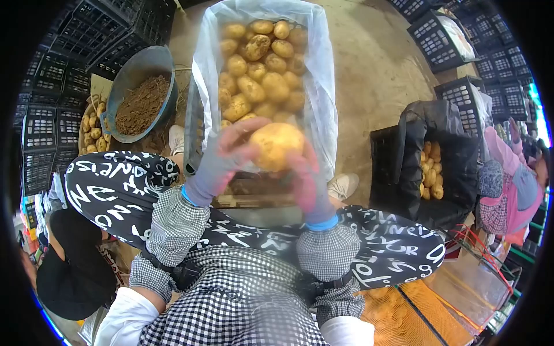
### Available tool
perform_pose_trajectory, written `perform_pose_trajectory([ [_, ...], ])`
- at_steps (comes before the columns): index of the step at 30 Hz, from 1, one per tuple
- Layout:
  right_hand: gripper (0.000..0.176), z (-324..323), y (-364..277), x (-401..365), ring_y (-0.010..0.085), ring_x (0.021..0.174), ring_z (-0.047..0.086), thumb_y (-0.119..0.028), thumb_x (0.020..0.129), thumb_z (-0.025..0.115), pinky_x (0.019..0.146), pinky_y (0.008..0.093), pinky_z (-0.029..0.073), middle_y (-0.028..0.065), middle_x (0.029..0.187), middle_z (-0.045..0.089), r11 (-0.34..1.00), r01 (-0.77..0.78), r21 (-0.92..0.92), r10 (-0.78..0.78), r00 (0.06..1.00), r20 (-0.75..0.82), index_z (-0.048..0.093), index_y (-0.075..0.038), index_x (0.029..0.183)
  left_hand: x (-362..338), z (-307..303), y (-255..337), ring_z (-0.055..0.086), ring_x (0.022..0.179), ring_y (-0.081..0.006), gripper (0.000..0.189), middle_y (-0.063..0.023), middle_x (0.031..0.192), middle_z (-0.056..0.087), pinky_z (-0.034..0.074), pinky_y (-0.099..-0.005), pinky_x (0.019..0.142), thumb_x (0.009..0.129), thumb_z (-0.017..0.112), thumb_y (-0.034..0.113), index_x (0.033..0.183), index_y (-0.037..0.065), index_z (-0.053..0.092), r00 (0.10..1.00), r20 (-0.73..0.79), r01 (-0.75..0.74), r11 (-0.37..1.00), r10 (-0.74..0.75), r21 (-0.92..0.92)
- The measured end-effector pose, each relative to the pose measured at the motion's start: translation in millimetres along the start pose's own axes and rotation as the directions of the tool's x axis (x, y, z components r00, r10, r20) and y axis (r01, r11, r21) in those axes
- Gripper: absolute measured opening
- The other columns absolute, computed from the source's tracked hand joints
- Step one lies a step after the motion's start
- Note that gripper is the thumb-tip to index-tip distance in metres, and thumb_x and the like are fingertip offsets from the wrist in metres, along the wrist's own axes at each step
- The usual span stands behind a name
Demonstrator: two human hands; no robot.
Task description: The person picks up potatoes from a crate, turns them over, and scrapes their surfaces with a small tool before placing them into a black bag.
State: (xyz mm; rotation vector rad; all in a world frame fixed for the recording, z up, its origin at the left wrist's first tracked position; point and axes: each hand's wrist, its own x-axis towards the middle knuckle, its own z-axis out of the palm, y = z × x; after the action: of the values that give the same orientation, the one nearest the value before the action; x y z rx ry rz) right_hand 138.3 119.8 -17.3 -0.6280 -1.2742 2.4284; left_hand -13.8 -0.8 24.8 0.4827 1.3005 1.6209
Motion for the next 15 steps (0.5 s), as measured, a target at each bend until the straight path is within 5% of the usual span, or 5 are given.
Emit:
perform_pose_trajectory([
  [8,0.051,-2.3,12.1,-1.7,0.0200,0.096,0.064,-0.040,0.102,0.044,0.066,0.0309,0.054,0.0093,0.117,0.062,0.954,-0.089,0.288,0.114,0.991,-0.069,0.046,-0.003,0.136,2.9,-4.3,-5.0,0.054,0.121,-0.0183,0.041,-0.0113,0.133,0.055,0.046,-0.0300,0.101,0.090,0.069,0.013,0.126,-0.003,0.058,1.000,-0.021,0.008,0.997,-0.010,-0.082],
  [11,0.049,-1.0,4.7,2.6,0.0193,0.090,0.064,-0.041,0.103,0.041,0.064,0.0302,0.052,0.0083,0.116,0.063,0.853,-0.146,0.501,0.177,0.984,-0.016,0.048,-0.004,0.134,1.4,0.0,-23.6,0.052,0.123,-0.0188,0.041,-0.0124,0.138,0.051,0.047,-0.0302,0.100,0.086,0.072,0.010,0.124,-0.002,0.060,0.977,0.053,-0.205,0.979,0.206,-0.023],
  [14,0.049,7.7,-2.9,0.5,0.0182,0.088,0.064,-0.042,0.103,0.042,0.064,0.0289,0.051,0.0075,0.115,0.064,0.851,-0.114,0.512,0.200,0.973,-0.115,0.049,-0.005,0.133,3.1,-4.9,-15.8,0.052,0.124,-0.0198,0.040,-0.0126,0.140,0.048,0.048,-0.0312,0.100,0.086,0.072,0.010,0.123,-0.001,0.061,0.884,0.247,-0.465,0.693,0.397,0.551],
  [15,0.049,4.0,-1.6,0.4,0.0181,0.090,0.065,-0.042,0.103,0.042,0.065,0.0288,0.052,0.0075,0.115,0.064,0.880,-0.097,0.466,0.159,0.983,-0.095,0.049,-0.005,0.133,3.0,-3.1,-16.7,0.052,0.124,-0.0200,0.039,-0.0125,0.140,0.047,0.048,-0.0313,0.100,0.086,0.072,0.009,0.122,-0.002,0.061,0.909,0.216,-0.417,0.760,0.357,0.499],
])
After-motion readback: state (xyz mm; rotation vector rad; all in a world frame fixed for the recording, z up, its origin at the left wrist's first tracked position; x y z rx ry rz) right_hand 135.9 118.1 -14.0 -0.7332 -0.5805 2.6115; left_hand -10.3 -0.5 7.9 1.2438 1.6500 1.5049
